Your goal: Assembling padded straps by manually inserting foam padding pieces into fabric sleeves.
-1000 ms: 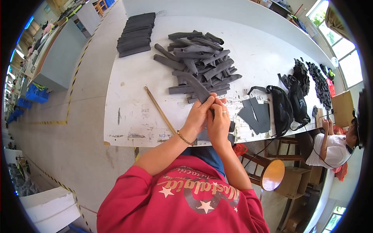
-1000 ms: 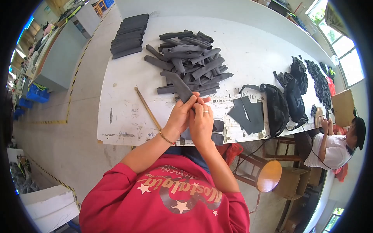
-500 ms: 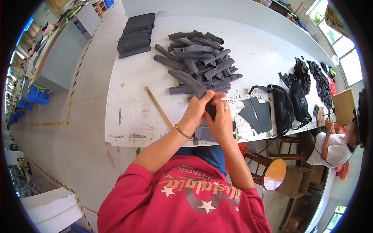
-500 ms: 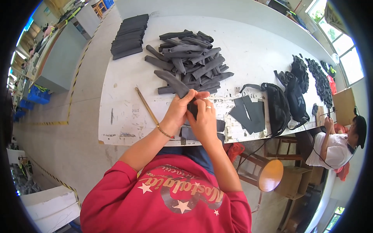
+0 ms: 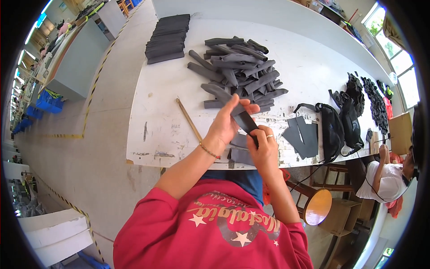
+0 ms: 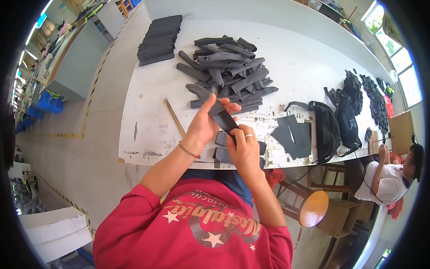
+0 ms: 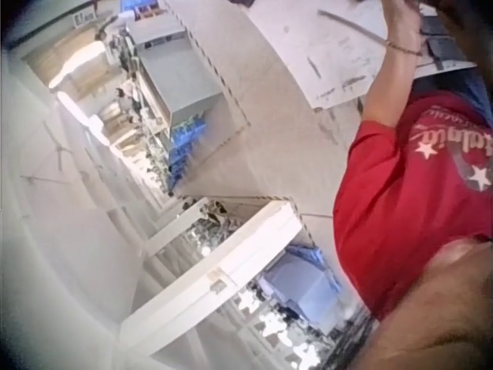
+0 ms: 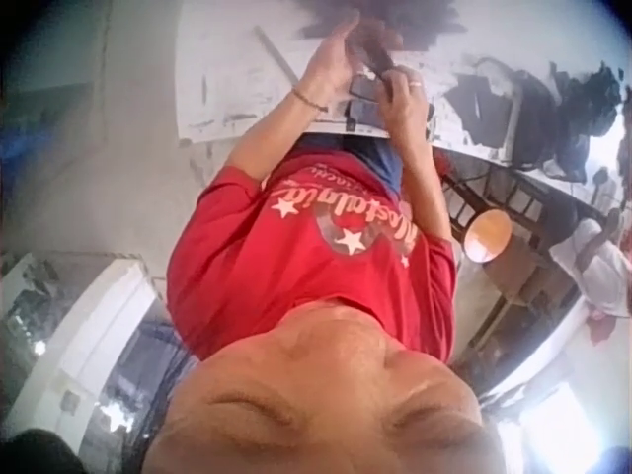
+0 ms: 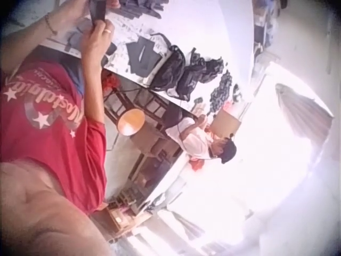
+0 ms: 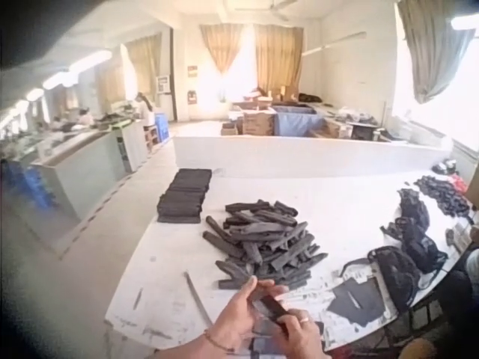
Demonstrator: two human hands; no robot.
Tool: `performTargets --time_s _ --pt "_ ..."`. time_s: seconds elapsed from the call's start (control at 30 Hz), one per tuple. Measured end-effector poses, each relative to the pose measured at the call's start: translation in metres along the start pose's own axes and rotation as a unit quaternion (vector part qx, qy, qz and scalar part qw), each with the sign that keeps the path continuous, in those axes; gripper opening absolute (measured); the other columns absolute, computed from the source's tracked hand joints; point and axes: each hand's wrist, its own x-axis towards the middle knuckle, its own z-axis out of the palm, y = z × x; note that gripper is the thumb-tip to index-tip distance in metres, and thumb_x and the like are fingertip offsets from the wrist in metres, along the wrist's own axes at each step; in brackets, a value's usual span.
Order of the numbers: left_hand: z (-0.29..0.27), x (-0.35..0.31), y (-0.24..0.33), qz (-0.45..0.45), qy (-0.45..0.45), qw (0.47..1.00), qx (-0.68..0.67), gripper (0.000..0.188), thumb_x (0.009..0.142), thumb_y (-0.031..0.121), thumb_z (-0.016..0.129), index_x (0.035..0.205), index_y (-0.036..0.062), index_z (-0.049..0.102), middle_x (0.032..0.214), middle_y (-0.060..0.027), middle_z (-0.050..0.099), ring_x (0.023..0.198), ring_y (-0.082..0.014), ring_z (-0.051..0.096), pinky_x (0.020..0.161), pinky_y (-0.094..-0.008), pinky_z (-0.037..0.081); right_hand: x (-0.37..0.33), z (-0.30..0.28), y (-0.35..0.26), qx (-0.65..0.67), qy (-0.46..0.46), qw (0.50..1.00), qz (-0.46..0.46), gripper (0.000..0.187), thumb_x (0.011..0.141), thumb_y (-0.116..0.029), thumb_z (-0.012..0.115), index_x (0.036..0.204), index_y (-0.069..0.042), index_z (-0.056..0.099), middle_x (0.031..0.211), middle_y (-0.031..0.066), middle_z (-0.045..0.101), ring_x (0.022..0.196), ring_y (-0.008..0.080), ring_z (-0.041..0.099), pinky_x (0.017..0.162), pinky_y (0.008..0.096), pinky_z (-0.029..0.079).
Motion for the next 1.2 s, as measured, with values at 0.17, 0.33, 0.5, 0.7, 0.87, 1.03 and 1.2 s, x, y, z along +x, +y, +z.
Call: performTargets --time_s 0.17,0.33,0.5,0.7,0.87,1.03,1.2 --pt "0.005 0.007 -0.011 0.024 -0.039 0.999 -0.009 0.032 0.099 0.037 0.052 0.098 0.0058 0.055 0.096 -0.0205 0.069 0.104 -0.0336 0.065 0.083 -0.0434 0.053 0.011 -0.011 -0.005 -0.022 -0.008 1.000 -0.006 0.014 0.080 0.001 0.068 0.091 -0.001 0.059 0.096 0.0165 0.059 0.083 0.0358 0.060 0.070 0.0428 0.050" --pt "0.008 0.004 -0.022 0.046 -0.012 0.999 -0.010 0.029 0.102 0.033 0.046 0.098 0.0063 0.055 0.102 -0.0195 0.067 0.103 -0.0325 0.064 0.087 -0.0437 0.052 0.009 -0.010 -0.003 -0.035 -0.010 0.999 -0.023 0.012 0.080 0.002 0.066 0.089 0.000 0.058 0.094 0.0151 0.058 0.085 0.0347 0.058 0.071 0.0434 0.049" --pt "0.007 -0.010 -0.045 0.021 -0.041 0.998 -0.040 0.030 0.103 0.033 0.043 0.099 0.0063 0.056 0.107 -0.0181 0.067 0.106 -0.0294 0.062 0.093 -0.0407 0.049 0.016 0.005 0.003 -0.007 0.002 0.998 -0.069 0.018 0.077 0.002 0.067 0.092 0.000 0.059 0.096 0.0152 0.058 0.086 0.0353 0.058 0.073 0.0436 0.049" --pt "-0.003 -0.014 -0.021 0.023 -0.030 0.999 -0.005 0.032 0.102 0.034 0.046 0.107 0.0044 0.057 0.107 -0.0191 0.067 0.105 -0.0284 0.063 0.095 -0.0388 0.049 0.013 -0.001 -0.002 -0.014 -0.044 0.998 -0.049 0.030 0.075 0.000 0.069 0.102 -0.001 0.056 0.103 0.0180 0.056 0.092 0.0369 0.058 0.076 0.0436 0.050" --pt "0.011 -0.002 0.006 0.138 0.007 0.990 0.031 0.033 0.098 0.030 0.056 0.112 0.0007 0.059 0.095 -0.0152 0.069 0.088 -0.0268 0.068 0.082 -0.0370 0.053 -0.012 -0.017 0.015 -0.021 -0.090 0.995 -0.030 0.027 0.079 -0.001 0.069 0.102 -0.001 0.054 0.103 0.0184 0.055 0.091 0.0368 0.058 0.073 0.0433 0.051" --pt "0.010 -0.002 -0.021 0.135 -0.053 0.989 0.043 0.033 0.100 0.030 0.054 0.112 -0.0003 0.058 0.086 -0.0112 0.067 0.086 -0.0277 0.068 0.083 -0.0391 0.053 0.004 -0.015 0.010 -0.002 -0.067 0.994 -0.083 0.024 0.080 0.000 0.069 0.099 -0.001 0.055 0.102 0.0173 0.055 0.088 0.0363 0.059 0.072 0.0426 0.051" --pt "0.010 -0.011 -0.025 0.126 -0.025 0.992 0.004 0.032 0.100 0.030 0.052 0.109 -0.0006 0.059 0.088 -0.0125 0.068 0.093 -0.0304 0.067 0.089 -0.0419 0.052 0.004 -0.009 0.008 0.021 -0.059 0.997 -0.050 0.024 0.080 0.000 0.069 0.100 -0.001 0.056 0.101 0.0160 0.057 0.085 0.0343 0.060 0.070 0.0425 0.051"
